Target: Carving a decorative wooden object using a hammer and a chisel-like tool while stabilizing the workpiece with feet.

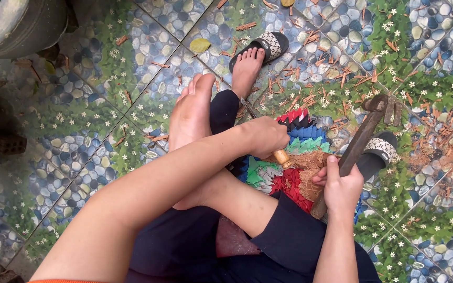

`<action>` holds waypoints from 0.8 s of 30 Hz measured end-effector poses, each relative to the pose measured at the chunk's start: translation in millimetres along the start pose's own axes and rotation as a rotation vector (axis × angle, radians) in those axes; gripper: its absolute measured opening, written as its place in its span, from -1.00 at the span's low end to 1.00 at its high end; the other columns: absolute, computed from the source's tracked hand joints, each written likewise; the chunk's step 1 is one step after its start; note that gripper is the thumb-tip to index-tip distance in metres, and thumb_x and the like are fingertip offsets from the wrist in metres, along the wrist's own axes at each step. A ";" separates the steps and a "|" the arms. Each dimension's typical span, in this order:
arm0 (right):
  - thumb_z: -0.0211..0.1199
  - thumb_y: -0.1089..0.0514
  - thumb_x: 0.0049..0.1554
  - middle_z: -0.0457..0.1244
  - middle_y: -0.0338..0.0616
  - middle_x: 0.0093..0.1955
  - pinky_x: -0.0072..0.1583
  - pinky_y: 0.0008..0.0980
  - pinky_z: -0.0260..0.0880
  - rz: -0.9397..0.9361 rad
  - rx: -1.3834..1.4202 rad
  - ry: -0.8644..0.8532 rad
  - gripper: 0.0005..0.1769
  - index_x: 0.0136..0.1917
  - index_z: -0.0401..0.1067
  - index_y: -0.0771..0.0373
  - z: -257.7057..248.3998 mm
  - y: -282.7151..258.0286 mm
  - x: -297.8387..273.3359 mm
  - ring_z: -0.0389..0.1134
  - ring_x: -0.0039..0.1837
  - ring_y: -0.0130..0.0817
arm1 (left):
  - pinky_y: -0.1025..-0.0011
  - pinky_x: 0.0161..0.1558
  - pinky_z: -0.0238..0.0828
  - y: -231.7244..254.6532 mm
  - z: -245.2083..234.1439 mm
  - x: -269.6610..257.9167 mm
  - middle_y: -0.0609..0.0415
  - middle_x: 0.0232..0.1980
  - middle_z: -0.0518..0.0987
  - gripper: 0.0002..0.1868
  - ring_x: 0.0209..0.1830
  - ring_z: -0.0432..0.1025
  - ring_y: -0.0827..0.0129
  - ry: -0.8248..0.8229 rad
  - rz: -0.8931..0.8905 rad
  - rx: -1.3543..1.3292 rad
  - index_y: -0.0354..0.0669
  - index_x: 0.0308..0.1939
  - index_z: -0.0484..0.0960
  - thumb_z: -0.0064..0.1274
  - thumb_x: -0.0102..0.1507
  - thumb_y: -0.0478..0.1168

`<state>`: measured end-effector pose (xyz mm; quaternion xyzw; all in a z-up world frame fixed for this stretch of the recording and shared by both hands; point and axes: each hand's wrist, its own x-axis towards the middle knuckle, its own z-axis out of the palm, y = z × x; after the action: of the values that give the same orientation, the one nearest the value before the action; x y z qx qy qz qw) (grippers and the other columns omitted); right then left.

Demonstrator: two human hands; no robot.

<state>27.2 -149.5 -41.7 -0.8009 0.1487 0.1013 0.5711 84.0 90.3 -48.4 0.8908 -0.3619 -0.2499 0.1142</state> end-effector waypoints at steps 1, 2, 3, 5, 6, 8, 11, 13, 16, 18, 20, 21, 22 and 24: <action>0.10 0.20 0.44 0.28 0.09 -0.40 -0.29 -0.25 0.53 -0.008 -0.025 -0.001 -0.75 -0.09 0.34 0.37 -0.7 1.7 0.0 0.40 -0.39 -0.19 | -0.03 -0.22 0.63 0.8 3.7 -1.0 -0.10 -0.24 0.66 -0.76 -0.23 0.61 -0.02 0.030 0.034 0.036 -0.16 -0.21 0.72 0.24 0.08 -0.16; 0.10 0.20 0.44 0.28 0.09 -0.40 -0.29 -0.25 0.53 -0.007 -0.024 -0.001 -0.75 -0.09 0.34 0.37 0.0 0.4 -0.3 0.40 -0.39 -0.19 | -0.03 -0.22 0.63 0.0 7.5 -1.0 -0.10 -0.24 0.66 -0.76 -0.23 0.61 -0.02 0.029 0.034 0.036 -0.16 -0.21 0.72 0.24 0.08 -0.16; 0.11 0.20 0.43 0.28 0.09 -0.40 -0.28 -0.25 0.52 -0.016 -0.030 -0.004 -0.75 -0.09 0.34 0.37 0.2 -0.9 -0.9 0.40 -0.39 -0.20 | -0.04 -0.24 0.62 -0.4 11.4 -0.7 -0.10 -0.26 0.65 -0.75 -0.24 0.62 -0.02 0.064 0.041 0.032 -0.17 -0.22 0.70 0.23 0.08 -0.14; 0.11 0.20 0.43 0.27 0.08 -0.40 -0.27 -0.26 0.52 -0.025 -0.035 -0.003 -0.75 -0.09 0.35 0.37 -0.2 -1.8 -2.0 0.40 -0.39 -0.20 | -0.04 -0.25 0.62 -2.4 17.7 2.9 -0.10 -0.27 0.64 -0.74 -0.26 0.62 -0.02 0.100 0.050 0.028 -0.18 -0.24 0.68 0.22 0.08 -0.13; 0.12 0.21 0.43 0.27 0.08 -0.41 -0.27 -0.26 0.53 -0.020 -0.024 -0.004 -0.75 -0.09 0.35 0.38 -0.7 -1.6 -2.6 0.40 -0.39 -0.19 | -0.04 -0.27 0.62 -4.0 20.1 5.8 -0.09 -0.28 0.64 -0.75 -0.27 0.61 -0.02 0.110 0.033 0.027 -0.19 -0.24 0.68 0.20 0.07 -0.15; 0.12 0.22 0.42 0.26 0.08 -0.42 -0.26 -0.26 0.53 -0.020 -0.013 -0.011 -0.76 -0.09 0.35 0.38 0.0 -2.8 -0.8 0.40 -0.39 -0.19 | -0.04 -0.28 0.62 -9.2 22.2 11.1 -0.08 -0.29 0.63 -0.77 -0.28 0.61 -0.02 0.123 0.009 0.026 -0.20 -0.25 0.67 0.19 0.07 -0.18; 0.11 0.23 0.42 0.26 0.08 -0.42 -0.26 -0.25 0.53 -0.019 -0.006 -0.006 -0.76 -0.09 0.34 0.37 0.1 -1.8 -1.4 0.40 -0.39 -0.19 | -0.05 -0.18 0.61 -15.7 24.4 17.7 -0.08 -0.23 0.65 -0.74 -0.21 0.62 -0.02 0.061 -0.046 -0.015 -0.15 -0.19 0.68 0.15 0.07 -0.16; 0.10 0.21 0.43 0.26 0.06 -0.43 -0.27 -0.28 0.53 -0.012 0.012 -0.001 -0.74 -0.11 0.35 0.36 0.3 0.6 -1.0 0.39 -0.40 -0.21 | -0.04 -0.15 0.62 -21.5 23.1 19.9 -0.08 -0.21 0.66 -0.75 -0.16 0.62 -0.02 0.046 -0.147 -0.096 -0.14 -0.19 0.69 0.12 0.09 -0.16; 0.11 0.21 0.43 0.26 0.06 -0.43 -0.27 -0.28 0.53 -0.018 -0.002 0.006 -0.75 -0.11 0.36 0.36 0.3 -4.6 -3.4 0.39 -0.41 -0.21 | -0.05 -0.17 0.60 -26.6 41.4 34.2 -0.04 -0.23 0.65 -0.69 -0.16 0.62 0.00 0.012 -0.249 -0.200 -0.15 -0.18 0.67 0.14 0.07 -0.09; 0.11 0.21 0.43 0.26 0.05 -0.43 -0.27 -0.29 0.53 -0.019 -0.008 0.000 -0.74 -0.11 0.36 0.35 0.1 -4.2 -3.7 0.39 -0.41 -0.22 | -0.06 -0.12 0.59 -24.2 38.6 33.6 -0.05 -0.19 0.65 -0.68 -0.11 0.62 -0.01 0.007 -0.289 -0.224 -0.15 -0.16 0.67 0.15 0.09 -0.07; 0.10 0.20 0.43 0.26 0.04 -0.44 -0.27 -0.29 0.53 -0.028 -0.012 -0.005 -0.73 -0.12 0.36 0.35 -0.3 -5.4 -3.2 0.39 -0.41 -0.22 | -0.08 -0.08 0.58 -15.9 17.8 22.0 -0.05 -0.15 0.66 -0.67 -0.06 0.61 -0.02 0.008 -0.330 -0.243 -0.14 -0.13 0.68 0.16 0.11 -0.06; 0.09 0.21 0.44 0.27 0.04 -0.43 -0.28 -0.29 0.53 -0.027 -0.018 -0.001 -0.73 -0.12 0.36 0.34 0.6 -6.5 -3.8 0.39 -0.41 -0.23 | -0.06 0.01 0.56 -9.3 -1.6 10.5 -0.08 -0.09 0.67 -0.65 0.02 0.59 -0.05 -0.055 -0.294 -0.315 -0.03 -0.04 0.70 0.16 0.15 -0.02; 0.09 0.21 0.44 0.27 0.04 -0.43 -0.29 -0.29 0.52 -0.026 -0.024 0.002 -0.72 -0.13 0.36 0.34 1.4 -7.7 -4.1 0.39 -0.41 -0.23 | -0.04 0.10 0.53 -2.7 -21.2 -0.8 -0.10 -0.02 0.69 -0.63 0.09 0.57 -0.08 -0.119 -0.257 -0.387 0.09 0.05 0.72 0.17 0.20 0.02; 0.09 0.21 0.44 0.27 0.06 -0.43 -0.28 -0.27 0.53 -0.020 -0.007 0.008 -0.72 -0.13 0.36 0.35 2.5 -8.2 -4.6 0.39 -0.40 -0.21 | -0.01 0.09 0.55 -4.9 -14.5 7.8 -0.08 -0.05 0.70 -0.63 0.08 0.58 -0.04 -0.120 -0.259 -0.347 0.13 0.04 0.73 0.18 0.19 0.06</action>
<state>25.8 -144.1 -33.7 -0.8047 0.1424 0.0931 0.5688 99.4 88.7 -40.8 0.8803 -0.2022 -0.3735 0.2113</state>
